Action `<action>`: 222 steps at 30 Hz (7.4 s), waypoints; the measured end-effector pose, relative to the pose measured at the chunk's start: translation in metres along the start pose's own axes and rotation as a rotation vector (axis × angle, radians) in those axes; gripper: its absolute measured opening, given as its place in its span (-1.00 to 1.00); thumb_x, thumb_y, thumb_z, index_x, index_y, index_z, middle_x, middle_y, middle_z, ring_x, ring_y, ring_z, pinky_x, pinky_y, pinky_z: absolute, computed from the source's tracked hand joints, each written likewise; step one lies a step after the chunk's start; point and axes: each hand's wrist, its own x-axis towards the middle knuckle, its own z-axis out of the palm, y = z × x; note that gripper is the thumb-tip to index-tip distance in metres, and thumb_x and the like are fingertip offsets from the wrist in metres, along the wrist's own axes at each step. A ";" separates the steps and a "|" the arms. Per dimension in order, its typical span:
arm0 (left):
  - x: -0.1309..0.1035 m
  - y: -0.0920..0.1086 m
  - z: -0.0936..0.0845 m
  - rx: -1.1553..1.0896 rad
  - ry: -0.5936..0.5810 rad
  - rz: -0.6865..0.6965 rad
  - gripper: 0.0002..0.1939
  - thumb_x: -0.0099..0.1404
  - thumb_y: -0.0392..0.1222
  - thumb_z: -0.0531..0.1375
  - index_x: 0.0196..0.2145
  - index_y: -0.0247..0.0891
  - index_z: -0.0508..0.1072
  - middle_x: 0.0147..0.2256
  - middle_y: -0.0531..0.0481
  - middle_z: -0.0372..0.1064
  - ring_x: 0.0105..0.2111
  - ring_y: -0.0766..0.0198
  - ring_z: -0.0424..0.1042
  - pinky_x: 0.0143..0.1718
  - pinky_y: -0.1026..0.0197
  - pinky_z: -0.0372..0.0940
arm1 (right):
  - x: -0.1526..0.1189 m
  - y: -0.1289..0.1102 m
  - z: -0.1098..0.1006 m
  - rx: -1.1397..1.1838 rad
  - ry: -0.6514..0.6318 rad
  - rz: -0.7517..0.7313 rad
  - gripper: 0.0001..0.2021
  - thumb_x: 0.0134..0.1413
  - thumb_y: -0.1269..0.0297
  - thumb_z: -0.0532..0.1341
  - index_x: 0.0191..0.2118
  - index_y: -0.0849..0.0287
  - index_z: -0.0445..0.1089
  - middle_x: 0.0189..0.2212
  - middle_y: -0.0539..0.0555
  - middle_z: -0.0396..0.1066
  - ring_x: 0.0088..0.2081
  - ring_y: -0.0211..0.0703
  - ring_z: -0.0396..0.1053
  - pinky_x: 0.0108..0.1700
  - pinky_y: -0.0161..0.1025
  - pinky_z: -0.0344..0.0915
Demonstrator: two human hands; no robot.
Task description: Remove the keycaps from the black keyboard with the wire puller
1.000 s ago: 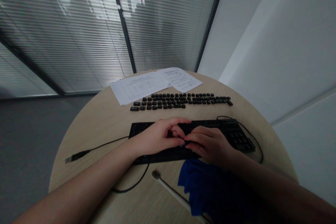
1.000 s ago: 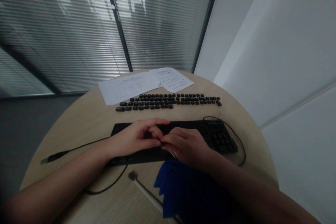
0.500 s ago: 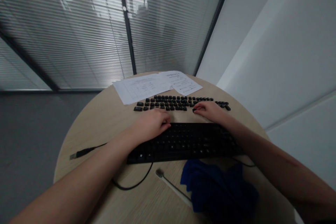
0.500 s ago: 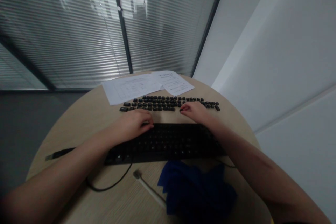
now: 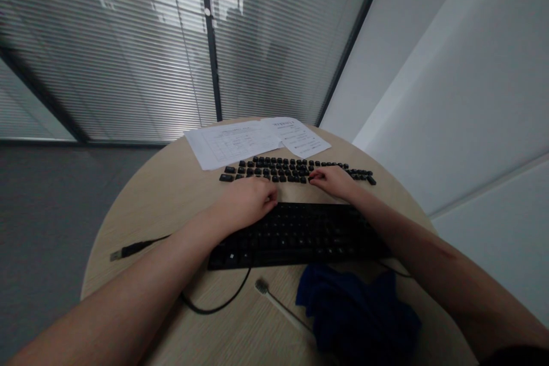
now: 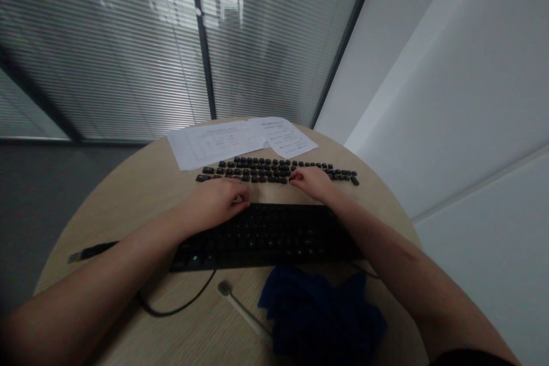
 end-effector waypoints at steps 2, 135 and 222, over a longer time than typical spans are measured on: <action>0.000 0.000 0.001 -0.017 -0.001 0.001 -0.84 0.35 -0.16 0.20 -0.27 -0.19 0.60 -0.28 -0.09 0.57 -0.28 0.11 0.50 -0.26 0.13 0.32 | 0.001 -0.001 0.000 -0.007 0.003 -0.004 -0.83 0.29 0.27 0.34 -0.06 0.10 0.64 -0.18 0.07 0.69 -0.14 -0.06 0.61 -0.06 -0.19 0.44; 0.010 -0.020 0.018 -0.191 -0.181 -0.065 -0.67 0.32 0.16 0.19 -0.27 -0.18 0.40 -0.33 -0.07 0.48 -0.35 0.10 0.43 -0.33 0.13 0.15 | -0.136 -0.034 0.002 0.593 0.102 -0.245 -0.80 0.38 0.18 0.12 -0.32 0.07 0.29 -0.57 -0.08 0.25 -0.55 -0.22 0.21 -0.44 -0.26 0.14; 0.001 0.009 -0.001 -0.074 -0.104 -0.028 -0.78 0.37 -0.19 0.21 -0.11 -0.17 0.65 -0.19 -0.10 0.62 -0.20 0.07 0.54 -0.14 0.08 0.35 | -0.061 0.002 -0.034 -0.113 0.106 -0.097 -0.82 0.32 0.28 0.29 -0.04 0.10 0.61 -0.07 0.14 0.64 -0.04 0.05 0.57 0.06 -0.08 0.44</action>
